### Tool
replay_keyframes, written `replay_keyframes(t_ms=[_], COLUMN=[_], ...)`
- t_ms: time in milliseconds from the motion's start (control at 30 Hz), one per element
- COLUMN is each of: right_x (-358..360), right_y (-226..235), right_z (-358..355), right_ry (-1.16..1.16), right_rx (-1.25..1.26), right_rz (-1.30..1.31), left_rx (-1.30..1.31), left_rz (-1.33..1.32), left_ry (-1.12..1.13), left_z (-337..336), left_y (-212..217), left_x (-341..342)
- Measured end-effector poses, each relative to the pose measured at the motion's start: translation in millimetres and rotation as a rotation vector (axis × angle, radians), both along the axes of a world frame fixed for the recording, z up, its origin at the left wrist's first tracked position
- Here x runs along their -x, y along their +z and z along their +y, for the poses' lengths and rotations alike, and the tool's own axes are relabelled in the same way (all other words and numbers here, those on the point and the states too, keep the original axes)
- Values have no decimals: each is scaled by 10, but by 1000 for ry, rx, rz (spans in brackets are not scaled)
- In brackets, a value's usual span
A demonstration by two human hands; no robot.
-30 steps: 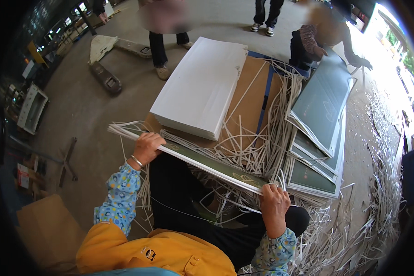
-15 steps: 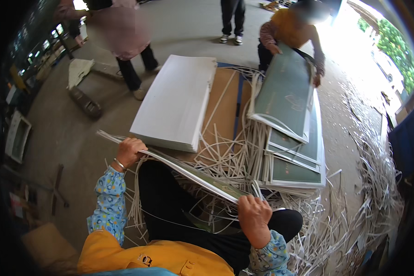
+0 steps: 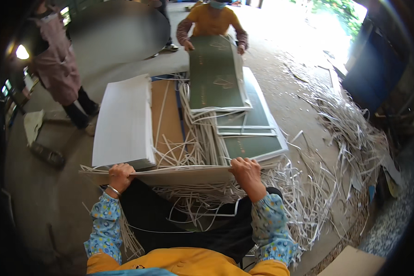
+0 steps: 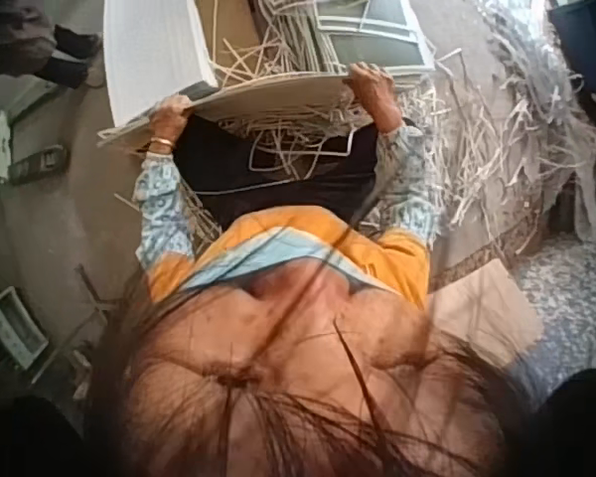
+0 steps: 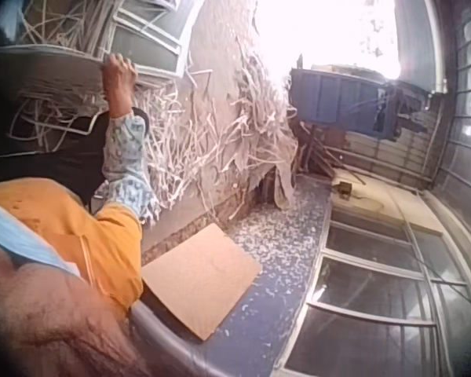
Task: Organizing and stacking cardboard scraps and paper cutouts in a production facility.
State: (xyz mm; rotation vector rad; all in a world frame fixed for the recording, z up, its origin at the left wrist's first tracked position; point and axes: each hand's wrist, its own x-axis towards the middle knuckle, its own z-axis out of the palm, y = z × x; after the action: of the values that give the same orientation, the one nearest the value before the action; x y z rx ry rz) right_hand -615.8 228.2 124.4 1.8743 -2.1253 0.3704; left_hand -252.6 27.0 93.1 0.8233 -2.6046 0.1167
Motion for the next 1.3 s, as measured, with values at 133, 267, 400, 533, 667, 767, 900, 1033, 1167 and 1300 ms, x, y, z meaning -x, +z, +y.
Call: replay_keyframes(t_ms=[133,267,400,533,667,767,900,1033,1167,1300], right_x=[183,188,609,572,622,725,838,878,1357,101], right_y=[-232,-37,-135,-303,-162,-212,-438,-412,-794,-435], right_z=[-45,-84,219,150,57,97,116,186,374,-112], right_ry=[-7,25,-114,-53,-102,-104,-17,-47,-57,142], right_rx=[27,155,130,28,11,99,39,-13,-129,-9], right_rz=[-14,47,195,20,15,52,97,38,140,27], left_rx=[57,120,131,104,117,173,132,179,190,123], left_rz=[38,144,75,40,151,141,94,128,104,55], left_ry=[8,43,-29,12,35,41,35,43,45,34], left_z=[-40,-12,87,154,112,201,244,182,329,341], left_y=[-43,-23,-101,-236,-65,3,-284,-106,-99,-290], left_x=[215,81,489,508,519,541,584,619,669,607])
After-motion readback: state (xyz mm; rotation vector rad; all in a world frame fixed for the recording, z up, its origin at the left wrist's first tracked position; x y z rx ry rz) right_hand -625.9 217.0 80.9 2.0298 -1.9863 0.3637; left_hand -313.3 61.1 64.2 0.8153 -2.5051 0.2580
